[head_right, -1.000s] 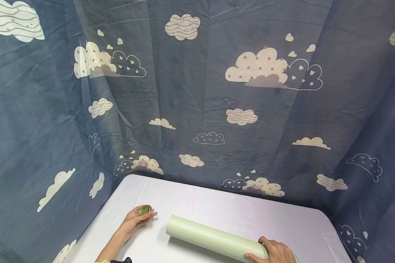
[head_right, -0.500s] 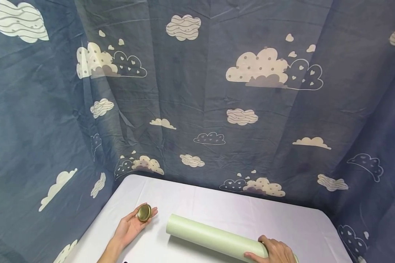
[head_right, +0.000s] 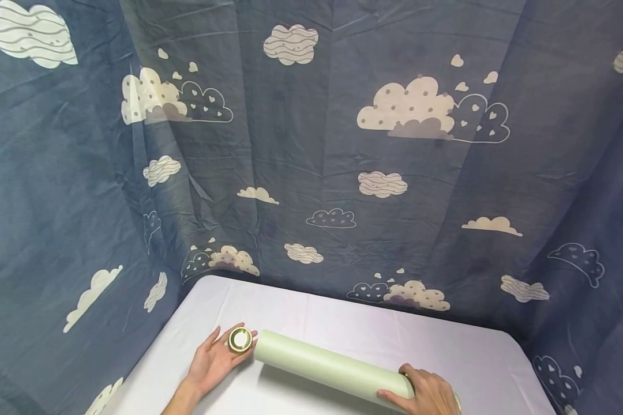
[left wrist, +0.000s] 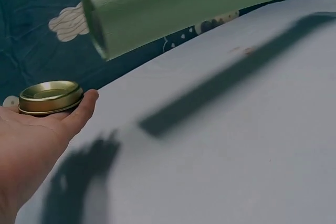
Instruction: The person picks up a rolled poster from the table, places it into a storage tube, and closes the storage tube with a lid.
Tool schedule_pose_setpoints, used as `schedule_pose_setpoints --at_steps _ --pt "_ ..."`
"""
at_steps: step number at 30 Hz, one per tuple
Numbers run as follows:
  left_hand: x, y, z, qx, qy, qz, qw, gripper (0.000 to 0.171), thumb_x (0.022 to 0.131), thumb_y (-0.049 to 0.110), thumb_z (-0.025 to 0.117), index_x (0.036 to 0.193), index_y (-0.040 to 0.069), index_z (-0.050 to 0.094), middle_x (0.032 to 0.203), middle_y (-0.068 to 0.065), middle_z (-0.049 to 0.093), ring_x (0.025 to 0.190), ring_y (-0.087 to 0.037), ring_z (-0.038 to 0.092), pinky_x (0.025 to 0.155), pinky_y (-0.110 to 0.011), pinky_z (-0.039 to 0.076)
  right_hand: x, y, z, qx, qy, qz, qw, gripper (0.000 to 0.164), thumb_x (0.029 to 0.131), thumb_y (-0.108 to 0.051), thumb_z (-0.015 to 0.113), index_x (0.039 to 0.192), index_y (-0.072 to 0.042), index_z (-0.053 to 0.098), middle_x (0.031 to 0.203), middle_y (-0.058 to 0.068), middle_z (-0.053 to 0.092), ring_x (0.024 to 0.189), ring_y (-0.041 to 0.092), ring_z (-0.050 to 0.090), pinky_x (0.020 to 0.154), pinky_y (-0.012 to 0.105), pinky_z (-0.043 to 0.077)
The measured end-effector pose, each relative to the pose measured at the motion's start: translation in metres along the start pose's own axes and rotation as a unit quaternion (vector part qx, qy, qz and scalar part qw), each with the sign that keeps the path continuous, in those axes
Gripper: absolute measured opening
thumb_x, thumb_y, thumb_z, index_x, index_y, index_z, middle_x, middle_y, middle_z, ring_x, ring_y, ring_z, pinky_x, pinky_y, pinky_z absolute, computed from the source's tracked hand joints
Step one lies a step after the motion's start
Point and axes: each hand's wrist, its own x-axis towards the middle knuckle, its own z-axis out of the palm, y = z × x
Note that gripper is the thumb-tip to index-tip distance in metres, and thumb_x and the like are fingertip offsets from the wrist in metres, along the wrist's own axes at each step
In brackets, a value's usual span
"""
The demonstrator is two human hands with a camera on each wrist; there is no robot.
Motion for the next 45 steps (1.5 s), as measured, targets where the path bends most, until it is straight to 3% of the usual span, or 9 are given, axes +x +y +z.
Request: schedule_pose_setpoints --at_steps 8,12,15,19,23,26,33,42,45 --pt "0.005 -0.005 0.016 0.084 0.009 0.008 0.9964 0.077 0.110 0.054 0.005 0.160 0.002 -0.022 0.150 -0.006 0.050 0.142 -0.016 0.051 0.124 -0.037 0.034 0.005 -0.008 0.007 -0.002 0.057 -0.032 0.998 0.060 0.062 -0.075 0.084 0.082 -0.021 0.068 0.054 -0.011 0.041 0.050 0.007 0.031 0.049 0.023 0.026" --pt "0.009 -0.007 0.024 0.142 0.027 0.014 0.9894 0.078 0.111 0.052 0.005 0.158 -0.004 -0.023 0.145 0.001 0.051 0.133 -0.010 0.056 0.116 -0.029 0.043 0.007 -0.010 0.010 -0.004 0.063 -0.040 0.997 0.061 0.062 -0.076 0.083 0.081 -0.021 0.068 0.054 -0.012 0.039 0.050 0.006 0.030 0.049 0.022 0.025" --pt "0.011 -0.008 0.034 0.198 0.057 0.015 0.9784 0.078 0.112 0.051 0.006 0.159 -0.006 -0.018 0.155 -0.010 0.042 0.133 -0.006 0.054 0.114 -0.024 0.043 0.009 -0.011 0.013 -0.004 0.087 -0.055 0.995 0.061 0.061 -0.078 0.082 0.079 -0.022 0.067 0.054 -0.013 0.037 0.050 0.005 0.028 0.048 0.022 0.023" --pt "0.015 -0.012 0.046 0.277 0.091 0.016 0.9563 0.074 0.113 0.047 0.009 0.162 -0.005 -0.010 0.167 -0.033 0.013 0.153 -0.024 0.033 0.127 -0.036 0.027 0.010 -0.012 0.016 0.002 0.126 -0.076 0.989 0.062 0.059 -0.079 0.082 0.078 -0.023 0.066 0.053 -0.015 0.034 0.050 0.003 0.024 0.047 0.021 0.021" --pt "0.019 -0.016 0.054 0.349 0.104 0.013 0.9312 0.072 0.113 0.044 0.013 0.162 -0.003 -0.011 0.169 -0.033 -0.007 0.159 -0.046 -0.005 0.128 -0.059 0.001 0.011 -0.015 0.016 0.007 0.132 -0.078 0.988 0.061 0.059 -0.079 0.081 0.079 -0.023 0.066 0.053 -0.015 0.035 0.050 0.003 0.024 0.047 0.022 0.020" --pt "0.023 -0.019 0.058 0.398 0.112 0.013 0.9102 0.073 0.113 0.043 0.018 0.163 -0.001 -0.011 0.170 -0.029 -0.014 0.157 -0.048 -0.014 0.126 -0.065 -0.005 0.012 -0.017 0.015 0.005 0.123 -0.071 0.990 0.063 0.059 -0.080 0.081 0.080 -0.022 0.067 0.053 -0.014 0.036 0.050 0.004 0.025 0.047 0.022 0.020" --pt "0.025 -0.024 0.062 0.445 0.160 0.017 0.8809 0.073 0.113 0.044 0.030 0.166 0.006 -0.003 0.171 -0.027 -0.009 0.158 -0.048 -0.011 0.124 -0.070 -0.004 0.014 -0.018 0.012 0.005 0.126 -0.081 0.989 0.063 0.059 -0.080 0.080 0.081 -0.023 0.067 0.054 -0.014 0.040 0.050 0.004 0.026 0.048 0.022 0.020" --pt "0.024 -0.033 0.063 0.571 0.167 0.033 0.8030 0.069 0.113 0.038 0.039 0.166 0.006 0.010 0.170 -0.031 0.009 0.157 -0.050 0.008 0.125 -0.066 0.012 0.016 -0.011 0.001 0.021 0.075 -0.070 0.995 0.054 0.063 -0.073 0.084 0.082 -0.026 0.066 0.055 -0.016 0.035 0.050 0.002 0.024 0.049 0.021 0.018" --pt "0.020 -0.031 0.061 0.590 0.154 0.024 0.7920 0.067 0.113 0.039 0.035 0.166 0.007 0.010 0.170 -0.029 0.012 0.157 -0.049 0.013 0.125 -0.064 0.016 0.016 -0.011 -0.002 0.023 0.038 -0.054 0.998 0.051 0.067 -0.072 0.083 0.082 -0.026 0.066 0.055 -0.015 0.034 0.050 0.003 0.025 0.050 0.021 0.018"
